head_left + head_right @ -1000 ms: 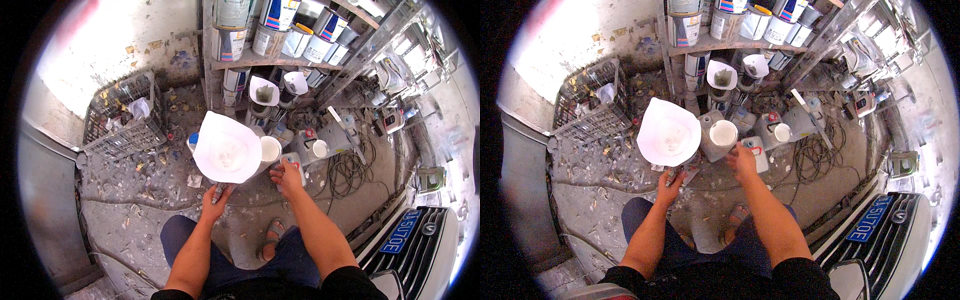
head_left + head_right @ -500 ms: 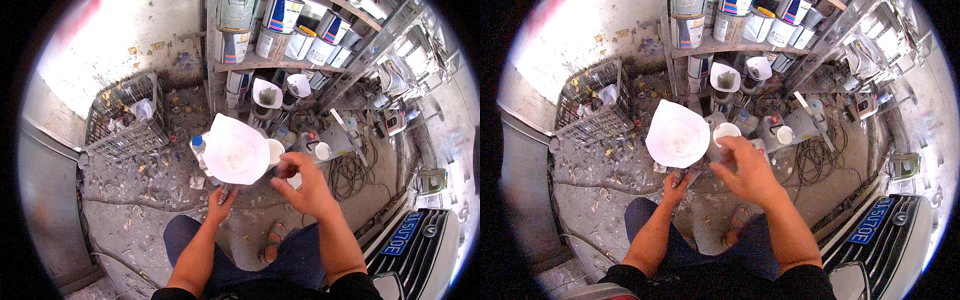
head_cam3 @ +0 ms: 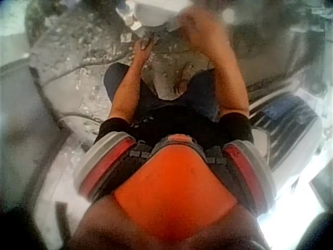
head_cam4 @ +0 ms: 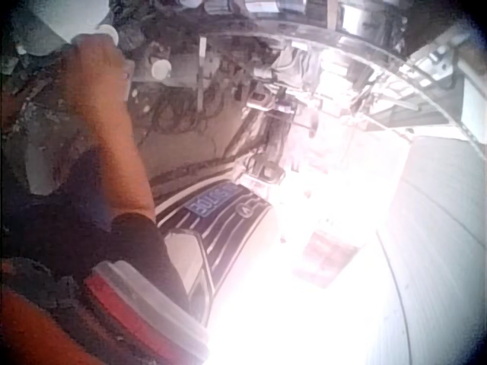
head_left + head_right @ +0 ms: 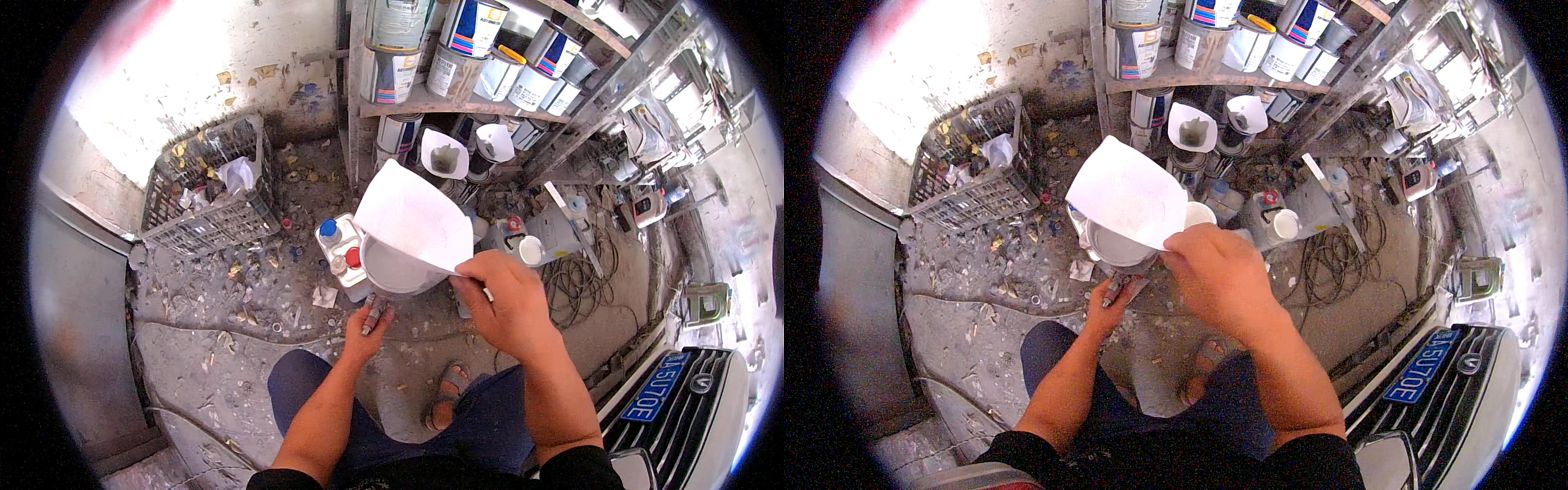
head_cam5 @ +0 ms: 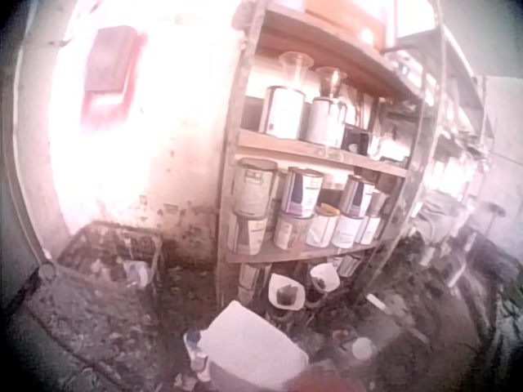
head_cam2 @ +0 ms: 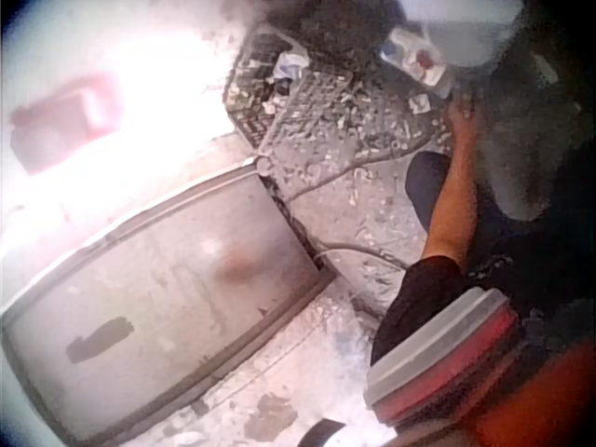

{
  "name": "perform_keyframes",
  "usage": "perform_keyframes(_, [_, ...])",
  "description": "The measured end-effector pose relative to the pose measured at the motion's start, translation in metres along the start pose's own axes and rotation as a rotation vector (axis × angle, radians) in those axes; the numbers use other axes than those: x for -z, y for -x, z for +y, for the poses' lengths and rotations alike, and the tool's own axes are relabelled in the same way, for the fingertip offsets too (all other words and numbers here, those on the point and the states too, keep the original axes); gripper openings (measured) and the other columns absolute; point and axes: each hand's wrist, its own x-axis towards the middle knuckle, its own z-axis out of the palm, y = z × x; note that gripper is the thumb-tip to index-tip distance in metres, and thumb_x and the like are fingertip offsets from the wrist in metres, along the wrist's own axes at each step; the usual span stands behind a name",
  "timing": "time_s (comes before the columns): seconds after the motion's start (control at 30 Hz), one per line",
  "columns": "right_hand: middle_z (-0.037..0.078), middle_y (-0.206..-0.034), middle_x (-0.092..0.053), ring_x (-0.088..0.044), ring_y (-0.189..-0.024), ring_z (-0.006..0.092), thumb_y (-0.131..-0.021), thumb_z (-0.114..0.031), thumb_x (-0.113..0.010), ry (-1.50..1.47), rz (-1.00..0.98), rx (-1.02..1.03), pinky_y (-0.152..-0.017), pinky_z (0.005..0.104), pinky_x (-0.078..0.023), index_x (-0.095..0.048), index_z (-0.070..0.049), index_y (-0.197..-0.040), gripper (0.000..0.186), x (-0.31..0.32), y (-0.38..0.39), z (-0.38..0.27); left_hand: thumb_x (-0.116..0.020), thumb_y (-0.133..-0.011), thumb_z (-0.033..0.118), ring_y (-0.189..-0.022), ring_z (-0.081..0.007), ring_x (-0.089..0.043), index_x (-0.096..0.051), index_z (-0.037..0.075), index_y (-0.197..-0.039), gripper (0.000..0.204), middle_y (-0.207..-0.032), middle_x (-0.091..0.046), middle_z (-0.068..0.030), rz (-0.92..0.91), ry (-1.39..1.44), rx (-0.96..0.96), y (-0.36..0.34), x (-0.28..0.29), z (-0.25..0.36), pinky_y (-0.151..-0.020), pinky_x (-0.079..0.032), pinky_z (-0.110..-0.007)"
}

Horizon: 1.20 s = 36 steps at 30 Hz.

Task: The person prepares paint by pouring a white liquid from a bucket into a funnel and then into a spray gun cup. They then walk to a white car and spray paint the hood, which is partially covered with blue plastic sheeting and masking tape.

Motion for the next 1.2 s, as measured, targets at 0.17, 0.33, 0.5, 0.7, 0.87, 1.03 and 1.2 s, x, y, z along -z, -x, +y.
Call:
perform_keyframes(0.17, [0.012,-0.082,-0.062,-0.061,-0.072,0.0324,-0.076,-0.008,-0.066,-0.065,0.070,-0.010,-0.061,0.0387,-0.049,-0.058,-0.006,-0.087,0.014,0.004,0.003,0.002,-0.065,-0.084,0.019,-0.071,-0.0097,-0.055,-0.063,0.001,-0.091,0.020,-0.074,-0.063,-0.0036,-0.020,-0.006,0.010,-0.001,0.001,0.005,-0.064,-0.044,-0.028])
perform_keyframes(0.33, [0.013,-0.083,-0.061,-0.061,-0.072,0.0320,-0.077,-0.006,-0.065,-0.114,0.081,-0.021,-0.063,0.0377,-0.049,-0.058,-0.004,-0.088,0.013,0.003,0.006,0.007,-0.065,-0.084,0.020,-0.069,-0.0090,-0.055,-0.063,0.001,-0.091,0.021,-0.072,-0.063,-0.0034,-0.054,0.051,0.004,-0.005,-0.003,-0.012,-0.063,-0.044,-0.028])
perform_keyframes(0.5, [0.011,-0.080,-0.060,-0.060,-0.069,0.0255,-0.078,-0.005,-0.065,-0.102,0.064,-0.042,-0.061,0.0316,-0.047,-0.058,-0.003,-0.088,0.012,0.007,0.010,0.015,-0.065,-0.084,0.019,-0.070,-0.0082,-0.054,-0.063,0.001,-0.095,0.021,-0.074,-0.063,-0.0024,-0.045,0.192,-0.019,-0.005,-0.011,-0.024,-0.063,-0.044,-0.026])
perform_keyframes(0.7, [0.013,-0.080,-0.060,-0.061,-0.069,0.0271,-0.079,-0.006,-0.065,-0.093,0.045,-0.123,-0.061,0.0319,-0.048,-0.058,-0.003,-0.088,0.013,0.014,0.014,0.022,-0.064,-0.085,0.018,-0.072,-0.0072,-0.054,-0.063,0.002,-0.096,0.020,-0.078,-0.064,-0.0007,-0.065,0.157,-0.023,-0.006,-0.016,-0.041,-0.065,-0.044,-0.025])
perform_keyframes(0.87, [0.013,-0.075,-0.061,-0.061,-0.063,0.0265,-0.080,-0.009,-0.066,-0.163,0.142,-0.240,-0.057,0.0317,-0.047,-0.056,-0.002,-0.087,0.014,0.021,0.014,0.031,-0.064,-0.085,0.016,-0.073,-0.0073,-0.055,-0.063,0.001,-0.096,0.019,-0.078,-0.064,-0.0014,-0.104,0.243,0.048,-0.007,-0.017,-0.045,-0.067,-0.044,-0.025])
perform_keyframes(1.03, [0.011,-0.067,-0.059,-0.059,-0.058,0.0221,-0.081,-0.012,-0.066,-0.156,0.273,-0.340,-0.054,0.0302,-0.046,-0.056,-0.001,-0.087,0.016,0.013,0.019,0.066,-0.064,-0.085,0.015,-0.075,-0.0074,-0.055,-0.063,0.000,-0.096,0.019,-0.080,-0.064,-0.0013,-0.089,0.176,0.043,-0.004,-0.009,-0.012,-0.068,-0.044,-0.025])
perform_keyframes(1.2, [0.014,-0.076,-0.061,-0.060,-0.068,0.0308,-0.082,-0.013,-0.062,0.003,0.126,-0.339,-0.061,0.0372,-0.047,-0.057,-0.003,-0.088,0.014,-0.027,0.036,0.105,-0.068,-0.082,0.020,-0.075,-0.0100,-0.056,-0.061,0.001,-0.102,0.028,-0.081,-0.062,-0.0011,0.002,0.237,0.140,0.003,-0.008,0.010,-0.069,-0.046,-0.027])
